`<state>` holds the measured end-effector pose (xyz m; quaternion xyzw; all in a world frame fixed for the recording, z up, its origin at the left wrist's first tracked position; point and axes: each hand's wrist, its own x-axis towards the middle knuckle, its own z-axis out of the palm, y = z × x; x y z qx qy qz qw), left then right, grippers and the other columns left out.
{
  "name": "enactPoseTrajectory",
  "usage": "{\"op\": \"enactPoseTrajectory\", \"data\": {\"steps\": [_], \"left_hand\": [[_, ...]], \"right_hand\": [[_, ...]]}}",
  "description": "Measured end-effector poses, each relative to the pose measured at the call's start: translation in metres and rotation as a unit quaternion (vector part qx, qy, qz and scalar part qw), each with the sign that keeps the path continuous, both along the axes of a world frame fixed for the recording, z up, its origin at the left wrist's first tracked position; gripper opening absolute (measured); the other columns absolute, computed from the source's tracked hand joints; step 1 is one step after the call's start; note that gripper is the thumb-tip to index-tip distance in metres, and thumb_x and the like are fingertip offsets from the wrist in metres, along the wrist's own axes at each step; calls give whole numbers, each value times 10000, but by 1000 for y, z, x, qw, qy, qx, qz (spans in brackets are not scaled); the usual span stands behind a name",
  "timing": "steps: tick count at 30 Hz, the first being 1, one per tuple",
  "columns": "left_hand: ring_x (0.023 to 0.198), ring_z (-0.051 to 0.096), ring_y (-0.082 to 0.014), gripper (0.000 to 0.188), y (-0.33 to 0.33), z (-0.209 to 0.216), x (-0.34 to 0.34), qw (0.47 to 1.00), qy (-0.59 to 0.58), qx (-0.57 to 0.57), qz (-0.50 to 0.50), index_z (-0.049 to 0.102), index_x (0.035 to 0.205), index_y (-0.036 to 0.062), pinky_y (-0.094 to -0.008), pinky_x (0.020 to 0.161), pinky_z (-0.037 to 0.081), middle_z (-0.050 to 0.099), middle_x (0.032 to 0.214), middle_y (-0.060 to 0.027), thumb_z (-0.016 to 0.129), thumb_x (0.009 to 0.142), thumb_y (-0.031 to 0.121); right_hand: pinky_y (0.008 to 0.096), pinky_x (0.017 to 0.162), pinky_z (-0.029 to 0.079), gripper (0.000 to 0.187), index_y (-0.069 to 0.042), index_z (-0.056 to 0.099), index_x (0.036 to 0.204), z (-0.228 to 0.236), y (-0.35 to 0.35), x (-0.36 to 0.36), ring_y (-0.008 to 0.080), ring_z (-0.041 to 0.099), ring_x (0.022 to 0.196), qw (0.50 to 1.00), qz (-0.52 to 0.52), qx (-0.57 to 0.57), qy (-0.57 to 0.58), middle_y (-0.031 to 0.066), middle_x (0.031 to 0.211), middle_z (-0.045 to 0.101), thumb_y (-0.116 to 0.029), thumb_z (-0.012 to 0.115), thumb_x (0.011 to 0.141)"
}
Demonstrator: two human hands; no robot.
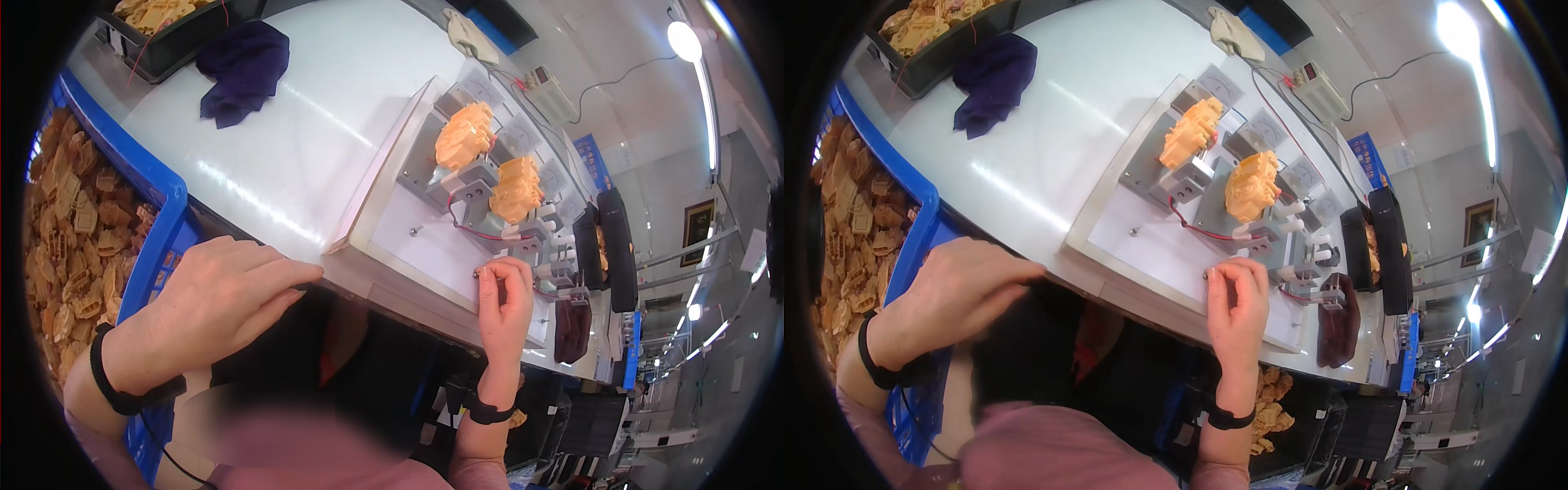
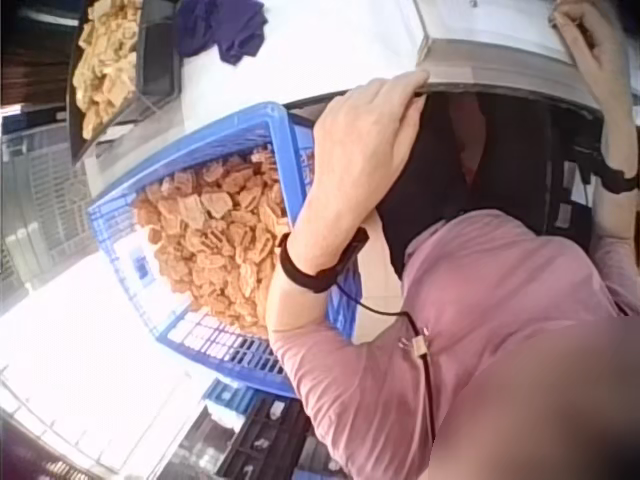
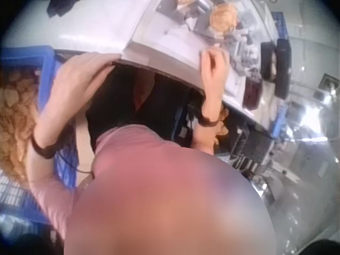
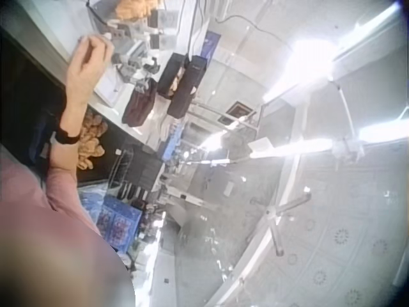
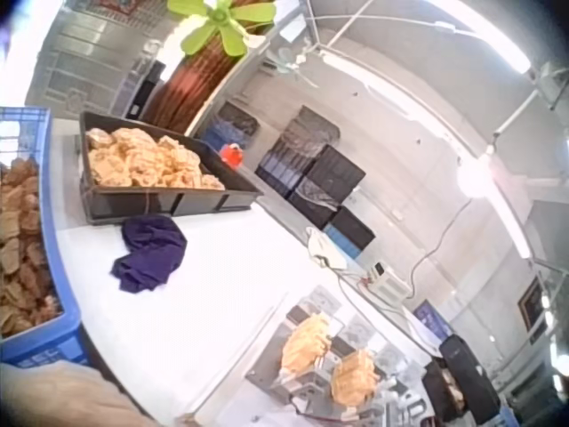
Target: Placing yellow plastic toy components onto a testing jig and monitoring analog meters.
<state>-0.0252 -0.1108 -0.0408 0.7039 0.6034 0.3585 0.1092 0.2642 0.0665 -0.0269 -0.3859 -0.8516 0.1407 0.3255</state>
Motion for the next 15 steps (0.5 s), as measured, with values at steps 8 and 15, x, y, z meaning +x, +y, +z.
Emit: {"op": "enactPoseTrajectory", "data": {"steps": [8, 15], "left_hand": [[816, 659, -282, 217, 0, 4, -1, 1000, 5, -21, -1, 662, 1092, 96, -392, 725, 496, 683, 874, -77, 656, 876, 117], [799, 646, -298, 260, -2, 17, -8, 1000, 7, 7, 4, 674, 1109, 80, -361, 733, 496, 681, 885, -100, 665, 850, 65]], "right_hand": [[303, 766, 490, 75, 19, 626, 928, 0, -3, -1, 216, 585, 860, 1000, -14, 6, -6, 110, 1003, 586, -46, 661, 910], [300, 745, 494, 65, 15, 627, 928, -1, -3, -2, 212, 591, 843, 1000, -16, 17, -5, 110, 1000, 586, -38, 660, 908]]}}
